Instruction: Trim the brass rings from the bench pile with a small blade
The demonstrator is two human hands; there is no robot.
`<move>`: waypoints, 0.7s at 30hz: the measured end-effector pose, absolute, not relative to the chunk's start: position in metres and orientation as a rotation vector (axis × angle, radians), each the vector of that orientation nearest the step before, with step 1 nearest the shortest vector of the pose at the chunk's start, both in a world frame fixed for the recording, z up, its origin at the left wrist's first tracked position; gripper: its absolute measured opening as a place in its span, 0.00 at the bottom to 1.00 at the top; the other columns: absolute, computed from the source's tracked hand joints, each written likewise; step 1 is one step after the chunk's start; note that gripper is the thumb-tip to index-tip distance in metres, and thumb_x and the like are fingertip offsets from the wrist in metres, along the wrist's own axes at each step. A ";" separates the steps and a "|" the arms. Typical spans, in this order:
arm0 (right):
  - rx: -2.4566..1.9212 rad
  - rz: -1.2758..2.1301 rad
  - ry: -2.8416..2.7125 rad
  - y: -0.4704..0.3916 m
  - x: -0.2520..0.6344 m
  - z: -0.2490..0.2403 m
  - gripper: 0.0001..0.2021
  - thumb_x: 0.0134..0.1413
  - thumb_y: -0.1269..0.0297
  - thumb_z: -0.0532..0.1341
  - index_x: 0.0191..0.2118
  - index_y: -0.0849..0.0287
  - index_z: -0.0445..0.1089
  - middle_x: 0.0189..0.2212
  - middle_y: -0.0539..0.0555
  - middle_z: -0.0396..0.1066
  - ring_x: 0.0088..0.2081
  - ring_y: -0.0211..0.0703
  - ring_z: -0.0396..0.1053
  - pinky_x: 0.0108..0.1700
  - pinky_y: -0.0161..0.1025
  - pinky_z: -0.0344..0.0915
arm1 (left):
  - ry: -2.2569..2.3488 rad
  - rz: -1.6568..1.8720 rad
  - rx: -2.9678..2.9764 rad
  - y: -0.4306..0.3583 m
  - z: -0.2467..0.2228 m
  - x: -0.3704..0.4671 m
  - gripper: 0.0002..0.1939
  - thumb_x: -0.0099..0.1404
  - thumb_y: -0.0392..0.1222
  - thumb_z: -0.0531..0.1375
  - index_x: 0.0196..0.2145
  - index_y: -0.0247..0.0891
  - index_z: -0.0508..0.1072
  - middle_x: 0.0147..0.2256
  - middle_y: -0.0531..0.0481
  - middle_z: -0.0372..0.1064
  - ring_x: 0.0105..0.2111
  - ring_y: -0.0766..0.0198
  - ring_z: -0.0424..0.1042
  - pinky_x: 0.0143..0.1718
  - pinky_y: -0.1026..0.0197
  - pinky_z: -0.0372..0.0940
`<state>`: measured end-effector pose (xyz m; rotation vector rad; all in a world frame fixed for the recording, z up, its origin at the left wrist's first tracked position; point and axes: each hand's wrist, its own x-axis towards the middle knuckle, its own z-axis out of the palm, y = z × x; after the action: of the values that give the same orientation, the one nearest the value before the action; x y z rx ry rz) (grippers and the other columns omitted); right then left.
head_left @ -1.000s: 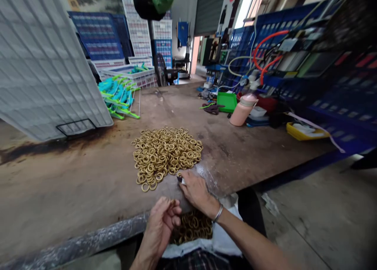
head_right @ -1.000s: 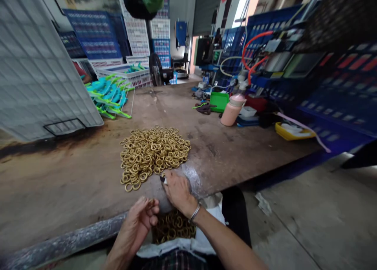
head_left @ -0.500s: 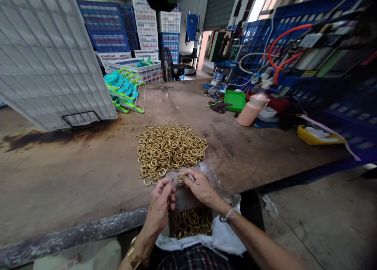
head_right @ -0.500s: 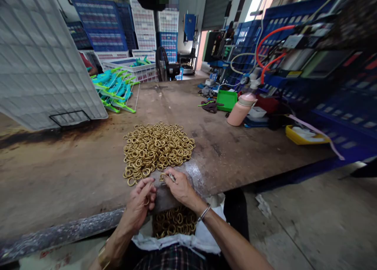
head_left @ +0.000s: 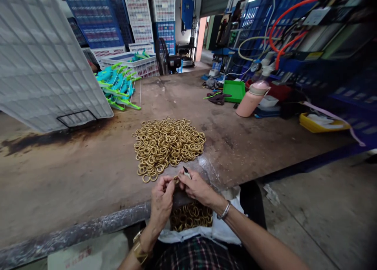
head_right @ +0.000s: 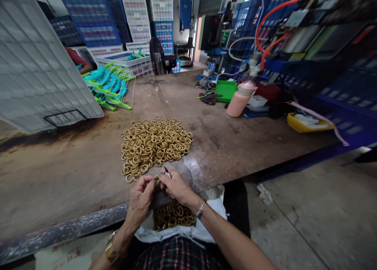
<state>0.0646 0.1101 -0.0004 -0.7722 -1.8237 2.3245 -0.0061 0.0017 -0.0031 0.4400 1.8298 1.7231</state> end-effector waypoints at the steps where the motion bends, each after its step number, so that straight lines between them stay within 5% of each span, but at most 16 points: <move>1: -0.786 2.364 -1.772 0.109 0.064 -0.001 0.15 0.50 0.49 0.53 0.32 0.56 0.55 0.18 0.40 0.56 0.11 0.25 0.42 0.13 0.27 0.40 | 1.856 1.707 0.471 0.002 -0.003 -0.006 0.10 0.56 0.47 0.58 0.28 0.36 0.68 0.20 0.55 0.64 0.20 0.69 0.61 0.23 0.68 0.56; 15: -0.716 1.768 -2.126 0.114 0.060 0.011 0.06 0.48 0.63 0.54 0.25 0.60 0.62 0.19 0.44 0.56 0.23 0.31 0.53 0.25 0.29 0.51 | 1.874 1.683 0.538 -0.001 -0.012 -0.005 0.12 0.59 0.49 0.55 0.33 0.37 0.67 0.20 0.57 0.58 0.21 0.69 0.58 0.24 0.68 0.55; 21: -0.700 1.836 -2.094 0.110 0.058 0.015 0.08 0.49 0.62 0.54 0.24 0.59 0.60 0.18 0.43 0.55 0.22 0.31 0.52 0.24 0.29 0.51 | 1.983 1.750 0.646 -0.004 -0.011 -0.006 0.10 0.58 0.47 0.56 0.30 0.38 0.69 0.23 0.55 0.61 0.24 0.67 0.60 0.27 0.67 0.57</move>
<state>0.0580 0.1100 0.0148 -0.7000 -2.0935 1.8360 -0.0058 -0.0044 -0.0113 0.6455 1.9830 1.7500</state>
